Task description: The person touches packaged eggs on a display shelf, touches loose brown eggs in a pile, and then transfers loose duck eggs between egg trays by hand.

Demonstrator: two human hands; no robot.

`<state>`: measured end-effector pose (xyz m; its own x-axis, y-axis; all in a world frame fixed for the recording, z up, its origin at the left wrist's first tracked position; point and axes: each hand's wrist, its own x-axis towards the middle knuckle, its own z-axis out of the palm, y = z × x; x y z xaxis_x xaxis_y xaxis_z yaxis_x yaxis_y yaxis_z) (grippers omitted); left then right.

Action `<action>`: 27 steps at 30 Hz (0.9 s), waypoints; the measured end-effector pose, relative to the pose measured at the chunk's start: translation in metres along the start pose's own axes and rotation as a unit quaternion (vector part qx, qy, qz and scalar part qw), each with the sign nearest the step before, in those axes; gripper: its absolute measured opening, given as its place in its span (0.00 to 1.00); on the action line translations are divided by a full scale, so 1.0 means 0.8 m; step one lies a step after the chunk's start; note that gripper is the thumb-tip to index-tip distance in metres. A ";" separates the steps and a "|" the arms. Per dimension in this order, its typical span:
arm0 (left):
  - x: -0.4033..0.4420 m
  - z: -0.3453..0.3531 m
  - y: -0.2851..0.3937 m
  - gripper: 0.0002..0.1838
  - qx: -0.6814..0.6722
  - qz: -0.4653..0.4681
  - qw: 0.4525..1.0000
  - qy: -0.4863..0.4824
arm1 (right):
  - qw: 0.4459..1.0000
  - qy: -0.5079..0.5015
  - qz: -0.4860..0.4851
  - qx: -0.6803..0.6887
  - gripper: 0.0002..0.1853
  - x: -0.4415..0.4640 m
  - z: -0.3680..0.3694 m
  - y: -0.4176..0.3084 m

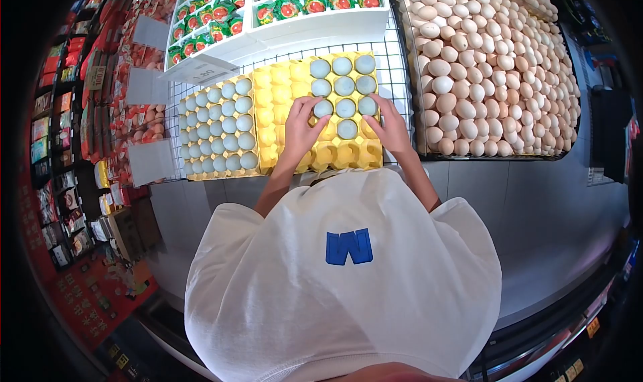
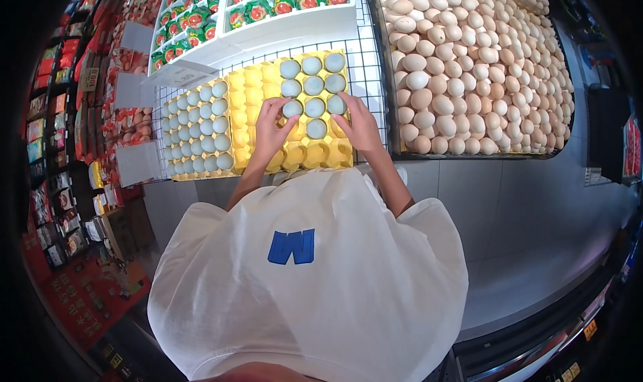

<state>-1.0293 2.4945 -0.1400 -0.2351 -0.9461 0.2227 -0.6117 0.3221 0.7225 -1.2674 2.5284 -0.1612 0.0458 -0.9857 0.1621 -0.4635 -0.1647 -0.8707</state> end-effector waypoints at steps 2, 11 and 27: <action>0.000 0.000 0.000 0.23 -0.001 -0.006 1.000 -0.005 | 1.000 0.003 -0.005 -0.003 0.27 0.000 0.001 0.002; 0.000 0.000 -0.001 0.23 0.001 -0.002 1.000 -0.003 | 1.000 -0.005 0.006 -0.004 0.27 0.000 0.001 0.003; -0.001 0.000 0.002 0.22 -0.013 -0.020 1.000 -0.001 | 0.999 0.009 -0.035 -0.007 0.27 0.002 0.002 0.005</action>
<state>-1.0300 2.4957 -0.1387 -0.2130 -0.9580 0.1921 -0.6001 0.2834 0.7480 -1.2680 2.5261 -0.1650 0.0623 -0.9711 0.2302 -0.4720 -0.2319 -0.8505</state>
